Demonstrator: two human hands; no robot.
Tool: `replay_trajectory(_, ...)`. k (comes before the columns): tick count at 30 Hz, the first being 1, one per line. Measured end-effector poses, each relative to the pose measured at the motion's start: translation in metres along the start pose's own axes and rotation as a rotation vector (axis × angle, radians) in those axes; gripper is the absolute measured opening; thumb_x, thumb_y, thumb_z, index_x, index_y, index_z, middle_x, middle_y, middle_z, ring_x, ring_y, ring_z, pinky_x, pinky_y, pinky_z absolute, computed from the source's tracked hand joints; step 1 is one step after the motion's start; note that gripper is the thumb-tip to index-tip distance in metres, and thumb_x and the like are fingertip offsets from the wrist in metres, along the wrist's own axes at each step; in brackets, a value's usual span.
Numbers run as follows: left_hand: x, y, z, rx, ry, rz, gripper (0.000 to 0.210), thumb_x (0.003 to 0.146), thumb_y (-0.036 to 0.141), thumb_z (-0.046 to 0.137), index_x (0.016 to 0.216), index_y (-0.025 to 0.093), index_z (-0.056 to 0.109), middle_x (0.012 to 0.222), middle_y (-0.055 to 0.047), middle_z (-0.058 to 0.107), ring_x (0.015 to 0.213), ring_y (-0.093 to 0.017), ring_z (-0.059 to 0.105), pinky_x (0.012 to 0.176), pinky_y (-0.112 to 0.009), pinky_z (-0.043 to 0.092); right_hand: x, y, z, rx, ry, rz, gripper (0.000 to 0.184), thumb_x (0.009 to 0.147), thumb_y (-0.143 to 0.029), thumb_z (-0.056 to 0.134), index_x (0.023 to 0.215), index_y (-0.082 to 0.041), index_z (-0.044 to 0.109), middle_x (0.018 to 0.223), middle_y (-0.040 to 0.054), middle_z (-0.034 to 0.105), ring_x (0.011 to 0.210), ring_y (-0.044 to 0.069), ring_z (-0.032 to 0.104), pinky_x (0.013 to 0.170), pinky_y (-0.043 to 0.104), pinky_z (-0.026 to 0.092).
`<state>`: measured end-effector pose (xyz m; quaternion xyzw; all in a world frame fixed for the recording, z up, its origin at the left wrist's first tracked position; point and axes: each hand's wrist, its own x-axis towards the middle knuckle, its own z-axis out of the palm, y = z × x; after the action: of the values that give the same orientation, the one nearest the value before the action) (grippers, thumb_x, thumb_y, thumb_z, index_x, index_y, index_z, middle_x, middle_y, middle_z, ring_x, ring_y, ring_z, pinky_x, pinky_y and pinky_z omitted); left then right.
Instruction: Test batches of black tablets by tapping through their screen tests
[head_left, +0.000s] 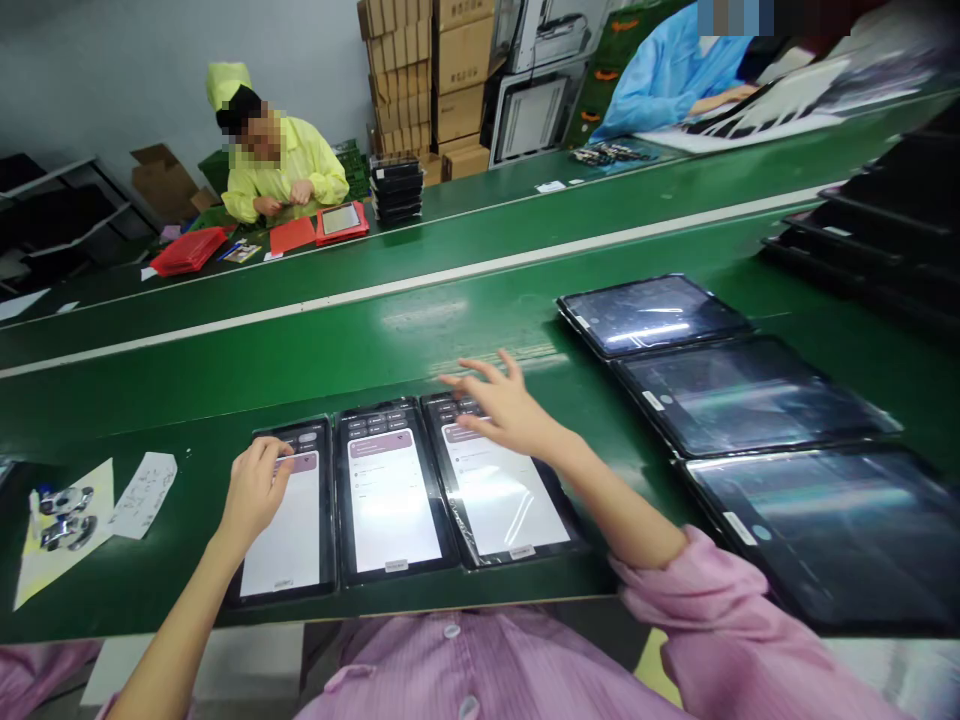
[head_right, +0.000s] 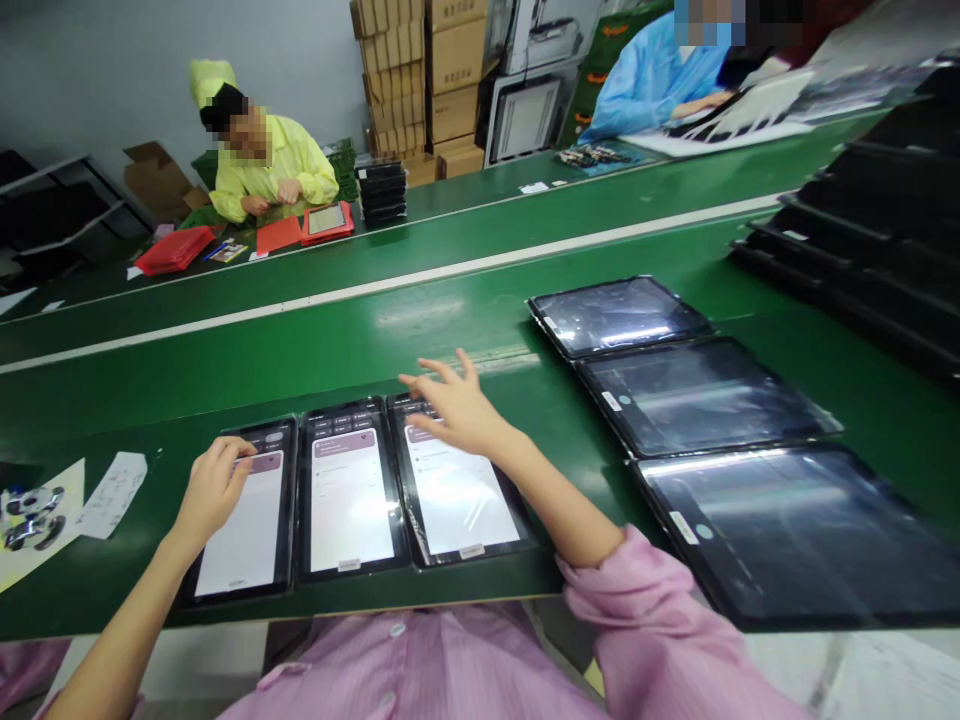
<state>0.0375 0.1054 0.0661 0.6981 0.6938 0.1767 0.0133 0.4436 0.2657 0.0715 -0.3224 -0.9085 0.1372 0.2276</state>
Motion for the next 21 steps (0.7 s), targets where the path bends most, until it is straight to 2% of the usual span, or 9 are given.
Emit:
replay_trajectory(2,0.003,-0.002,-0.002,-0.039,-0.018,-0.005,0.035,0.102,0.045,0.033,0.093,0.022,0.058,0.107,-0.010,0.063,0.106,-0.028,0.061,0.095,-0.047,0.047,-0.018,0.028,-0.007,0.060,0.155,0.154,0.042,0.101,-0.051,0.037,0.112,-0.023,0.066,0.111,0.0092,0.075,0.123,0.031,0.059,0.119,0.064,0.019)
replay_trajectory(5,0.022,0.000,0.000,-0.082,-0.041,-0.013,0.034,0.100,0.048,0.035,0.092,0.022,0.057,0.113,-0.012,0.063,0.111,-0.029,0.060,0.099,-0.047,0.046,-0.035,0.055,-0.003,0.168,0.299,0.231,0.042,0.101,-0.045,0.031,0.089,-0.025,0.066,0.099,0.0075,0.076,0.108,0.028,0.065,0.111,0.055,0.036)
replay_trajectory(8,0.050,0.006,0.008,-0.093,-0.110,-0.023,0.038,0.097,0.050,0.037,0.105,0.021,0.060,0.122,-0.014,0.063,0.118,-0.029,0.058,0.106,-0.049,0.044,-0.039,0.060,0.006,0.185,0.309,0.165,0.045,0.099,-0.043,0.029,0.082,-0.025,0.066,0.092,0.0057,0.075,0.104,0.026,0.065,0.113,0.052,0.034)
replay_trajectory(11,0.076,0.015,0.018,-0.067,-0.268,-0.060,0.051,0.092,0.053,0.037,0.118,0.016,0.062,0.132,-0.018,0.062,0.126,-0.032,0.056,0.111,-0.050,0.041,-0.038,0.057,0.008,0.146,0.231,0.110,0.042,0.097,-0.047,0.035,0.082,-0.025,0.068,0.091,0.0041,0.074,0.101,0.024,0.066,0.117,0.053,0.026)
replay_trajectory(13,0.089,0.019,0.021,-0.053,-0.372,-0.096,0.056,0.091,0.057,0.035,0.113,0.015,0.066,0.125,-0.018,0.067,0.120,-0.034,0.061,0.107,-0.049,0.044,-0.039,0.056,0.009,0.182,0.263,0.109,0.042,0.097,-0.050,0.037,0.081,-0.025,0.066,0.091,0.0039,0.074,0.099,0.025,0.067,0.118,0.054,0.024)
replay_trajectory(14,0.094,0.021,0.021,-0.049,-0.411,-0.117,0.058,0.091,0.060,0.033,0.105,0.016,0.069,0.115,-0.018,0.071,0.112,-0.034,0.065,0.102,-0.047,0.047,-0.040,0.057,0.010,0.226,0.327,0.129,0.043,0.097,-0.053,0.036,0.079,-0.025,0.064,0.089,0.0043,0.074,0.097,0.025,0.067,0.116,0.054,0.027)
replay_trajectory(16,0.103,0.023,0.018,-0.042,-0.468,-0.163,0.063,0.091,0.066,0.028,0.087,0.019,0.070,0.095,-0.016,0.074,0.095,-0.033,0.069,0.091,-0.044,0.052,-0.042,0.060,0.013,0.355,0.500,0.223,0.046,0.097,-0.058,0.032,0.075,-0.026,0.057,0.084,0.0059,0.074,0.089,0.026,0.067,0.108,0.052,0.039)
replay_trajectory(18,0.110,0.022,0.009,-0.027,-0.512,-0.208,0.068,0.090,0.072,0.024,0.074,0.021,0.067,0.083,-0.014,0.074,0.085,-0.033,0.070,0.083,-0.041,0.054,-0.042,0.062,0.017,0.490,0.633,0.352,0.047,0.095,-0.064,0.030,0.073,-0.027,0.050,0.080,0.0072,0.073,0.082,0.028,0.067,0.094,0.049,0.049)
replay_trajectory(21,0.120,0.019,-0.005,-0.008,-0.558,-0.245,0.073,0.086,0.078,0.021,0.065,0.023,0.064,0.076,-0.010,0.072,0.081,-0.031,0.070,0.079,-0.037,0.054,-0.041,0.064,0.022,0.607,0.709,0.465,0.046,0.093,-0.067,0.032,0.073,-0.028,0.046,0.073,0.0069,0.070,0.078,0.029,0.068,0.084,0.047,0.053)
